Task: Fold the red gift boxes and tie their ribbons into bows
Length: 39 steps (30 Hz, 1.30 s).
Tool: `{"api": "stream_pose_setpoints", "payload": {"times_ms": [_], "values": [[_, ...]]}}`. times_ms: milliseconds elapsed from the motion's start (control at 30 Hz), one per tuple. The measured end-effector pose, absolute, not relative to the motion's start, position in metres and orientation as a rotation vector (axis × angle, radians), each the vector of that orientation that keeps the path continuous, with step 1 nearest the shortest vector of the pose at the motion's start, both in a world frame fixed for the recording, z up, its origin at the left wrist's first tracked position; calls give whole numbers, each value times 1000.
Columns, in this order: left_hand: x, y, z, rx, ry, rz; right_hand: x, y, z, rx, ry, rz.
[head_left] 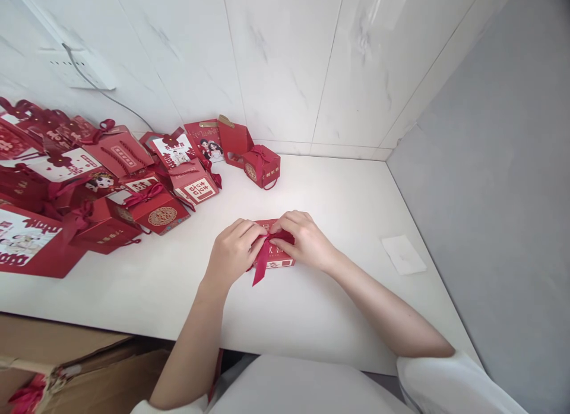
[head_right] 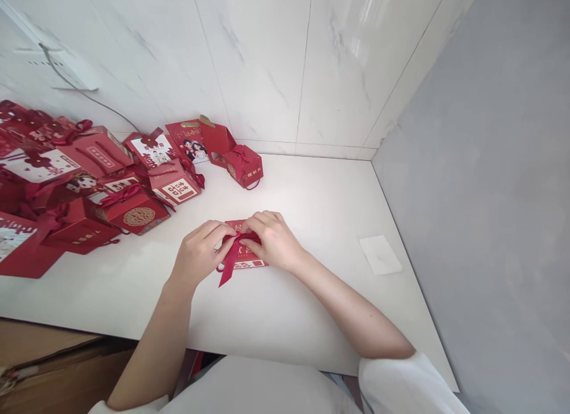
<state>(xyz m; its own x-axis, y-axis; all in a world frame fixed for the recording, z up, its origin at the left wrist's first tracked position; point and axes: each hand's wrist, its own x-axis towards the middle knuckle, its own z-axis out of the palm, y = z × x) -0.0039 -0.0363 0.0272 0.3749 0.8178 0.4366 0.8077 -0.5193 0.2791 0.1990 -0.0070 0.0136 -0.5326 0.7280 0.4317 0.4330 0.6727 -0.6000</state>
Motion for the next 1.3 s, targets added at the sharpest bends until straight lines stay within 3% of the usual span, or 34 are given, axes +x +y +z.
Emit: {"api": "stream_pose_setpoints", "payload": {"times_ms": [633, 1000, 1300], "values": [[2, -32, 14, 2088, 1576, 1034, 211, 0, 6, -746, -2293, 475], [-14, -17, 31, 2014, 1260, 655, 224, 9, 4, -595, -2264, 649], [-3, -19, 35, 2050, 1376, 708, 224, 8, 4, -589, -2291, 542]]}}
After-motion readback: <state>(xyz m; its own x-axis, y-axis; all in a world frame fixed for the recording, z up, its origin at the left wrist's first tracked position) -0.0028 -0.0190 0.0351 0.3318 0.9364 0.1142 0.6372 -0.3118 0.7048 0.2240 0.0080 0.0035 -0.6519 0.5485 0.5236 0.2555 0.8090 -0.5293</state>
